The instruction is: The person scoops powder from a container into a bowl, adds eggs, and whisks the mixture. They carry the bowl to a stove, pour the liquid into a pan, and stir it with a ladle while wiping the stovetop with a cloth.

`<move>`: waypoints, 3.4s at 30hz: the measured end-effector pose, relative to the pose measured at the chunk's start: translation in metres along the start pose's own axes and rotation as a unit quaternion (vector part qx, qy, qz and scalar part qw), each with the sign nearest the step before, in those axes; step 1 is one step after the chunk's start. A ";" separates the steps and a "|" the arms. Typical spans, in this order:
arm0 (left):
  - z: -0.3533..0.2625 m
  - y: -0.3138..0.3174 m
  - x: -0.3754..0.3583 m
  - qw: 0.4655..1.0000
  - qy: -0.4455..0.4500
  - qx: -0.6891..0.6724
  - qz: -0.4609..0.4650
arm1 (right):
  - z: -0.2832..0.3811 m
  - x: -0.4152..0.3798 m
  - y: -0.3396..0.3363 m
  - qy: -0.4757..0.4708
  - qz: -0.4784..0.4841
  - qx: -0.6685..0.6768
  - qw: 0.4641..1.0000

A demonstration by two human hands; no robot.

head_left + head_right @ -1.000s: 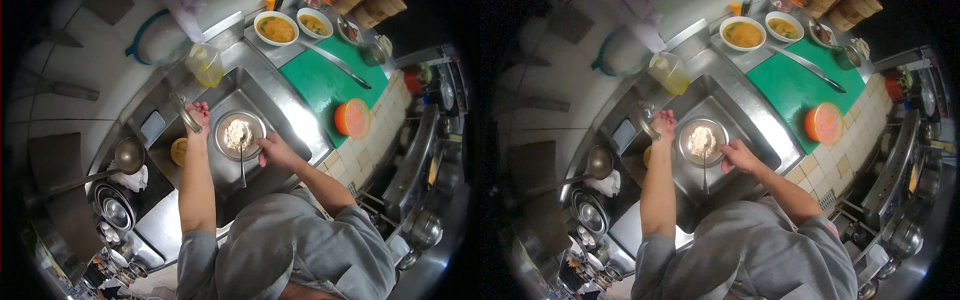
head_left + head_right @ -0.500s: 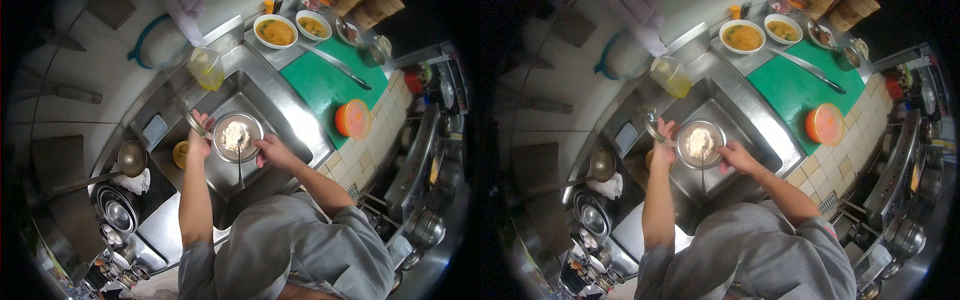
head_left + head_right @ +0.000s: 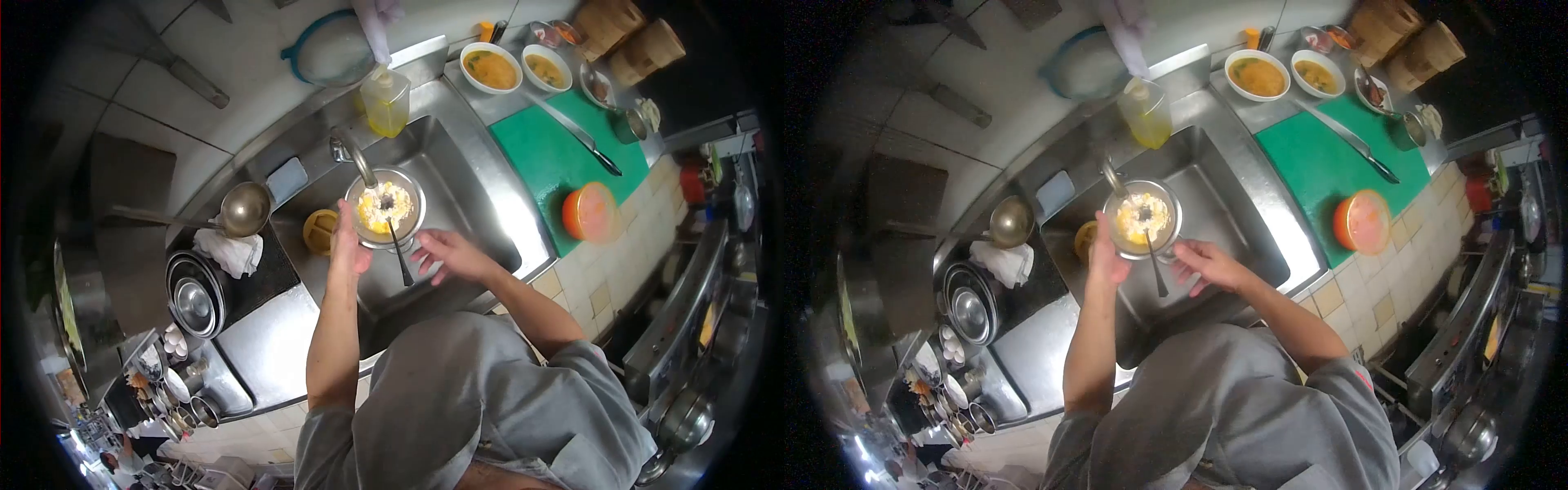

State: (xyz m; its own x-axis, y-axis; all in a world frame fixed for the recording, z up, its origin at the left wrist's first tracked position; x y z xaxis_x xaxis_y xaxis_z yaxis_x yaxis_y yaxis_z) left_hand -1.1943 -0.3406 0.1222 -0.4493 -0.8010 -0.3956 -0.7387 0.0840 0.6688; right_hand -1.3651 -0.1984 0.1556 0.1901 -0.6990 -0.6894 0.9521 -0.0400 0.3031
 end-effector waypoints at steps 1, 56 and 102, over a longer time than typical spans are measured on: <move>-0.001 0.003 -0.006 1.000 0.002 -0.001 0.003 | -0.002 -0.008 0.004 0.011 0.017 -0.017 1.000; -0.046 -0.022 -0.172 0.982 0.157 -0.008 -0.104 | 0.031 -0.093 0.125 -0.419 -0.043 -0.398 0.815; -0.047 -0.013 -0.183 0.989 0.113 -0.020 -0.093 | 0.036 -0.073 0.138 -0.450 -0.067 -0.411 0.790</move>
State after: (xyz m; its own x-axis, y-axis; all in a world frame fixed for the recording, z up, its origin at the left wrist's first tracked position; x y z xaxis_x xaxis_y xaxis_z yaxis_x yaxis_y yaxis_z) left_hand -1.0787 -0.2230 0.2160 -0.1802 -0.9127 -0.3667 -0.7751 -0.0978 0.6242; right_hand -1.2563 -0.1786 0.2714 0.1794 -0.9671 0.1803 0.8540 0.0621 -0.5166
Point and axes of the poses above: each hand's wrist, its own x-axis towards the middle knuckle, its own y-axis out of the palm, z = x × y, the point moved 3 cm from there along x, towards the middle knuckle, and after that the axes turned 10 degrees about y, right-handed, at the moved point
